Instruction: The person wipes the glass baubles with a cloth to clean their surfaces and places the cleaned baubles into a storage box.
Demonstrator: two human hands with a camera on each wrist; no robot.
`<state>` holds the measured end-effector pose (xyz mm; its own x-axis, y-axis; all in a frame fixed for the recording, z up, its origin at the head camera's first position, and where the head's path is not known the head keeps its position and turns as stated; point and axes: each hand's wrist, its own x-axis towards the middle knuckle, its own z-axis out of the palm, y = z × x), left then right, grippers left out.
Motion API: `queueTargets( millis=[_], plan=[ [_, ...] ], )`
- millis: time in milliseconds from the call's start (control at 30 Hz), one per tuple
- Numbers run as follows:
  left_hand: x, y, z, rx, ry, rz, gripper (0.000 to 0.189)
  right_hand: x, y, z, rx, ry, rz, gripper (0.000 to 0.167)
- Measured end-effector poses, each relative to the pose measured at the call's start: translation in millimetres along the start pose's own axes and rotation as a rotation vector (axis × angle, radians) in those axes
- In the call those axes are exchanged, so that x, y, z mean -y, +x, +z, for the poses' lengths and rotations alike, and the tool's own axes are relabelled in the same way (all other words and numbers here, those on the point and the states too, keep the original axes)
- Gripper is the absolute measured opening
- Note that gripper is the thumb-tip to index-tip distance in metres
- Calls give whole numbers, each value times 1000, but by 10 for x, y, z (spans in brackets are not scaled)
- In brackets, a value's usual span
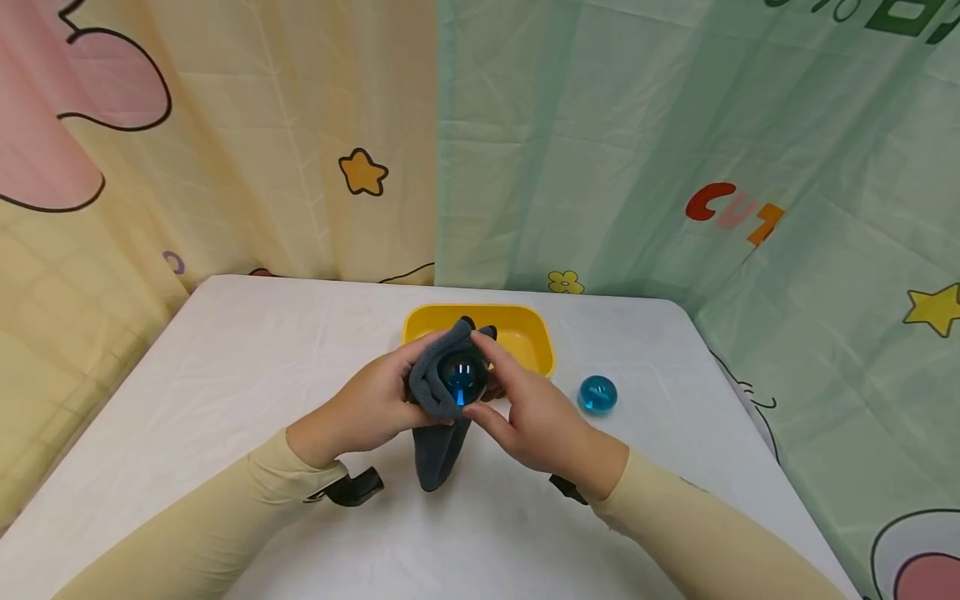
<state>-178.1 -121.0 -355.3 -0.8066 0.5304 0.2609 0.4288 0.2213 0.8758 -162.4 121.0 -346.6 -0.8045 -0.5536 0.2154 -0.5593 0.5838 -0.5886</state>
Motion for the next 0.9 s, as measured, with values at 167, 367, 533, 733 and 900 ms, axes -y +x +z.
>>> queueTargets(
  millis=[167,367,533,733,900],
  plan=[
    [6,13,-11,2,-1,12,84,-7,27,-31,46,-98,-45,75],
    [5,21,-3,0,12,-1,83,-35,49,-33,58,-14,36,71],
    [-2,27,16,-14,27,-24,84,-65,62,21,48,241,180,61],
    [7,22,10,-22,50,-24,86,-34,48,36,-5,127,105,69],
    [17,19,-24,-25,49,-1,88,3,38,-22,24,-50,-42,79]
  ],
)
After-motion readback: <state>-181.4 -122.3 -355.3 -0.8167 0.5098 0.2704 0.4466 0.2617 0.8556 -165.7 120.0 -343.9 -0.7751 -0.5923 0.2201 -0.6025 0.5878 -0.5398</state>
